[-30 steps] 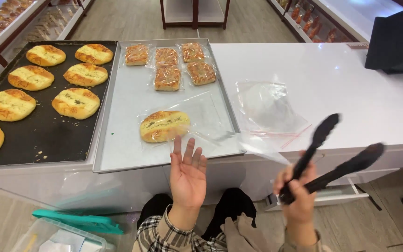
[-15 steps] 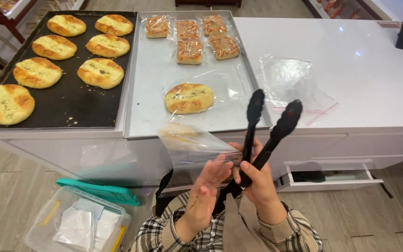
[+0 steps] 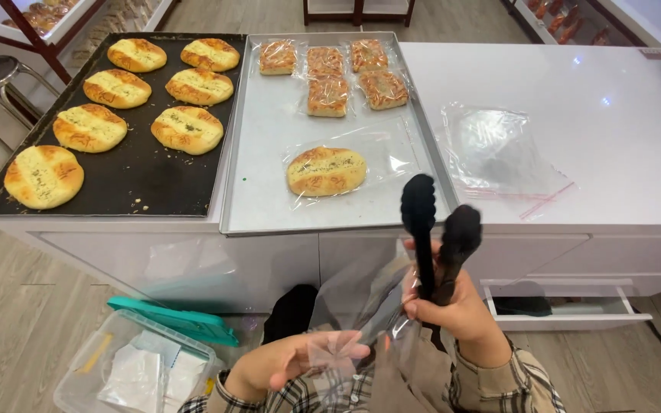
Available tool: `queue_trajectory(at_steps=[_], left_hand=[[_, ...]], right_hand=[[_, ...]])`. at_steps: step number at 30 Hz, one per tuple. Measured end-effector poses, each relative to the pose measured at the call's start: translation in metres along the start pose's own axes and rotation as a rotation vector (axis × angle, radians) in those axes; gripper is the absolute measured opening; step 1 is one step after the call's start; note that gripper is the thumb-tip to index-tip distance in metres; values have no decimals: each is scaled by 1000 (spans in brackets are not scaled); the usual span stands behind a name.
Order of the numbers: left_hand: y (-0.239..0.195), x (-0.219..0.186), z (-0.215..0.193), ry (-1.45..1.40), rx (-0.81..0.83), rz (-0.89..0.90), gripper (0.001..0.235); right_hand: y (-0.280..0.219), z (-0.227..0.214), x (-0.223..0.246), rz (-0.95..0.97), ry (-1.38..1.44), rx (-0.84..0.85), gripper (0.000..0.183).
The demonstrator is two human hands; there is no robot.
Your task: The person is using tongs to pick up various types of bread and cakes from a tray and placing them into individual plastic bags.
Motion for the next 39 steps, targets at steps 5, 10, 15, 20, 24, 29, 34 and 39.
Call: queue_trajectory(at_steps=[5,10,15,20,24,29,34,39], left_hand=[[16,16,-49,102,-638,-27,74],[16,0,-42,129,-787,-161,72],[5,-86,-59,549,-987,461,81],[-2,-113,-93,501,-1225,811,46],[14,-114,-93,370,-1348,826,40],[25,-100,-88,318,-1343,764,42],[31,-89,-84,236,-1267,720,43],[29,-81,-85,119,-1193,684,45]], right_hand=[[0,-13,-26,46,-192,-80,81],[-5,-15,-4,-72,-193,-115,94],[-10,-37,-10,-194,94,-99,95],[-26,-12,-43,14,312,149,116],[-44,13,-70,173,297,348,118],[-35,11,-80,202,64,225,89],[-28,-6,-89,209,55,4,54],[-26,-12,-92,258,13,-75,61]])
Point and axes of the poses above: each hand's wrist, its own y-axis towards the middle knuckle, its own z-axis out of the palm, x = y × z, the point moved 8 cm from there along y, towards the middle knuckle, and after that the axes turned 11 degrees about z, right-handed, at the moved point
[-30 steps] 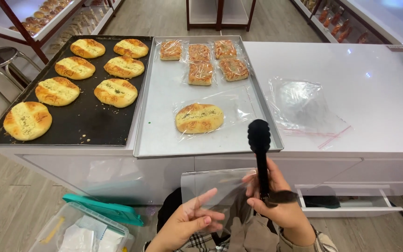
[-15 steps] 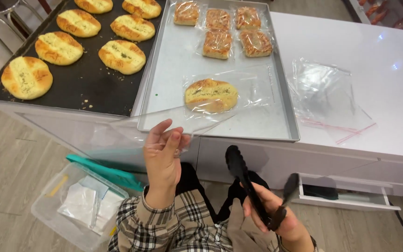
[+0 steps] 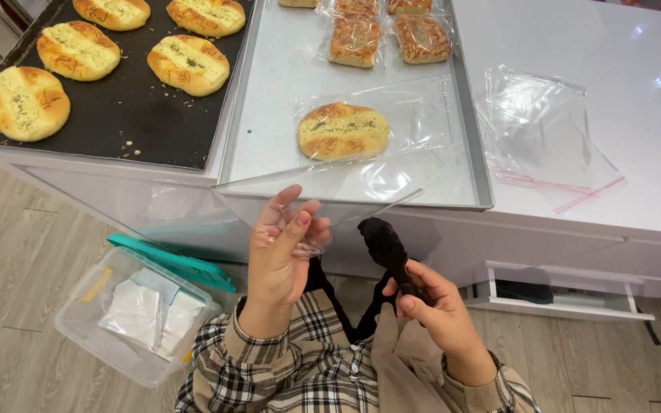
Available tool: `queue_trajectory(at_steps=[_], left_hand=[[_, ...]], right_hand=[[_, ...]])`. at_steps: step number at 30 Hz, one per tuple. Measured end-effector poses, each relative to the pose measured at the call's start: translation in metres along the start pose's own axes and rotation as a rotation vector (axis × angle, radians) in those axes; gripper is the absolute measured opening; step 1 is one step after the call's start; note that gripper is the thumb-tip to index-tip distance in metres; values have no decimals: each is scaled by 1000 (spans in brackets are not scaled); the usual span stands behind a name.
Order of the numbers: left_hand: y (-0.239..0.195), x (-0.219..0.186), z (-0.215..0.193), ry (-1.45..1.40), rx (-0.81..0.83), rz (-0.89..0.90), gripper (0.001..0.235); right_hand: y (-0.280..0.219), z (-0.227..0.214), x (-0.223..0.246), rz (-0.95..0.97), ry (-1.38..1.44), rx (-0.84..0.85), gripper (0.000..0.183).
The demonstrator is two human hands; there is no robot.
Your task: The person is using tongs to pick up various types of bread and cakes from a tray and placing them into individual plastic bags.
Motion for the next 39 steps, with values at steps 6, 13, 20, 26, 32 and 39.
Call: queue_trajectory(at_steps=[6,13,20,26,32,39], left_hand=[[1,3,-11,-69,-55,-35,48],[-3,7,-5,-123,-17,-122,56],[-2,1,-12,-37,-65,4,45],[-6,0,-11,2,-71,16,45],[-5,-13,-17,38,-108,114,45],[-13,0,-4,26,-56,-11,48]], right_hand=[[-2,-21,-16,-84,82,12,62],[-1,-12,-17,-49,84,87,54],[-6,-4,-11,-83,100,162,51],[-2,-13,-6,-90,59,92,53],[-12,-26,25,-151,62,-64,55],[-7,1,-11,-3,33,108,58]])
Point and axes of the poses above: each hand's wrist, its own y-axis towards the middle knuckle, its own z-axis out of the palm, x = y × z, the point moved 8 cm from there along y, towards the middle knuckle, and after that the axes turned 11 degrees about z, right-handed, at the moved point
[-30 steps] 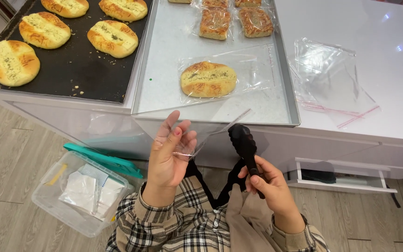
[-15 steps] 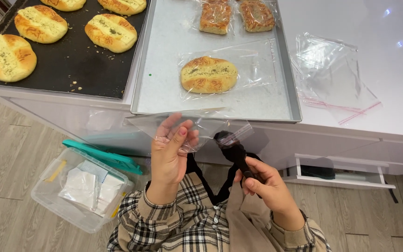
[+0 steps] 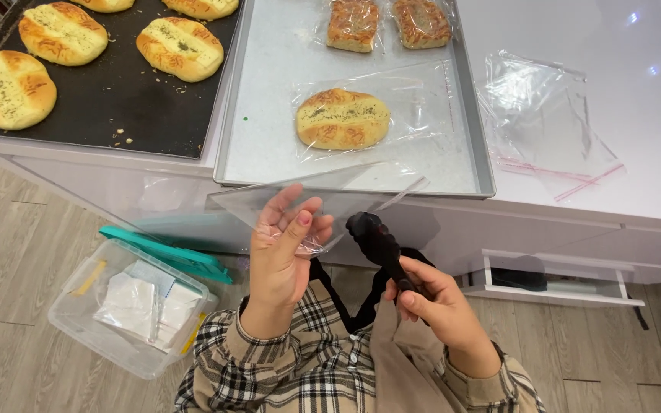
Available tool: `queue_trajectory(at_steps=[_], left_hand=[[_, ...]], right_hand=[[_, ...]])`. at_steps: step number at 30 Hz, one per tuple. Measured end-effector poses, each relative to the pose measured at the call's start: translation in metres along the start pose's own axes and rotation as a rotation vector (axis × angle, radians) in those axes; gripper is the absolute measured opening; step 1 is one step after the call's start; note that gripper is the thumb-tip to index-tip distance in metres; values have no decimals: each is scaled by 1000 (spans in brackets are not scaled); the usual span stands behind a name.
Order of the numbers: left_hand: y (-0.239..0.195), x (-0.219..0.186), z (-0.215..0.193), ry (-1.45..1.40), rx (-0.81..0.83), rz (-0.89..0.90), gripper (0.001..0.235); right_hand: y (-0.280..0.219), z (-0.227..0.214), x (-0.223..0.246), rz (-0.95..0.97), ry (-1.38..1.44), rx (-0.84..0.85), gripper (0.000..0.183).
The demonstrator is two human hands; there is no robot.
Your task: The person is using tongs to pick up various types of bread and cakes from a tray and placing them into individual plastic bags.
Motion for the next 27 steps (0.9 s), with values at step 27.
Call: queue_trajectory(at_steps=[27], left_hand=[[-36,5,14,517,526,218,68]], right_hand=[[37,80,52,47,-181,151,81]])
Point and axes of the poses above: each hand's wrist, its own y-axis towards the middle knuckle, its own z-axis out of the palm, x = y × z, the point moved 8 cm from there along y, towards the middle knuckle, and after that the axes turned 11 degrees about z, right-handed, at the moved point
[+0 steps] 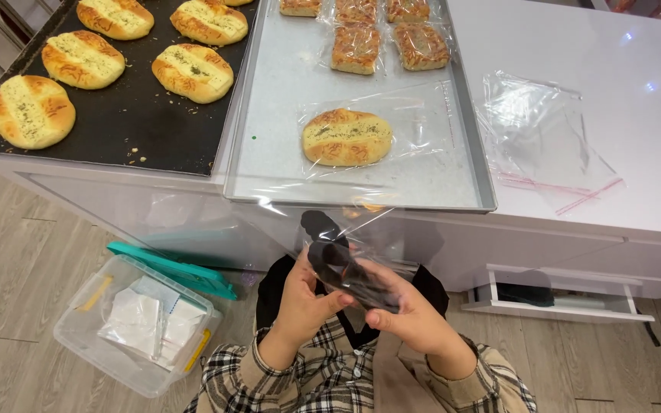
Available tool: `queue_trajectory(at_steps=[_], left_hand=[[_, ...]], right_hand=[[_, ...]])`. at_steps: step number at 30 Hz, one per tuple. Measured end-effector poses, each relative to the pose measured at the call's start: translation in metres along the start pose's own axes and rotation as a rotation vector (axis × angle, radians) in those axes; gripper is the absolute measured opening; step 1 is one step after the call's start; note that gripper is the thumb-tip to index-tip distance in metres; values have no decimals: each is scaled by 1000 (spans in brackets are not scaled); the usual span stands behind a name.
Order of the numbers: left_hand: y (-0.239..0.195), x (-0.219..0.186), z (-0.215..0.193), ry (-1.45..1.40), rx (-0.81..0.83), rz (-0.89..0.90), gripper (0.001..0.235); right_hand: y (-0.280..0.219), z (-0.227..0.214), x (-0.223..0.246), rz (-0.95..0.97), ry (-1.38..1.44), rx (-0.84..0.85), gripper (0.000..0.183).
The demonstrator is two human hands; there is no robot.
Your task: The person is using tongs to pick up various types of bread and cakes from a tray and placing them into individual plastic bags.
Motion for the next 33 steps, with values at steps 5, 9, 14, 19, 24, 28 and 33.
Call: queue_trajectory(at_steps=[5,9,14,19,24,28,33], left_hand=[[0,-4,-7,-224,-63,-34,110],[-10,8,-27,-50,-69,71,99],[-7,-5,0,17,86,102,49],[-8,5,8,132,206,57,44],[-5,11,-30,-254,-81,-101,86],[-11,-4,-74,-244,-493,47,64],[-2,-31,-56,-335,-407,117,110]], right_hand=[[-3,-6,-17,104,-139,-108,78],[-3,-12,-34,-46,-63,-139,54],[-5,-2,-27,-146,16,-95,53],[-6,3,-29,-174,130,-12,70],[-4,-7,-1,-129,-211,-270,106],[4,-6,28,-241,-664,-481,89],[8,26,38,-611,-1189,-651,51]])
Point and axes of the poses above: each hand's wrist, its own y-axis towards the middle knuckle, its own z-axis out of the palm, x = y × z, the point moved 8 cm from there along y, towards the middle knuckle, and after that the axes turned 11 degrees about z, right-handed, at the moved point
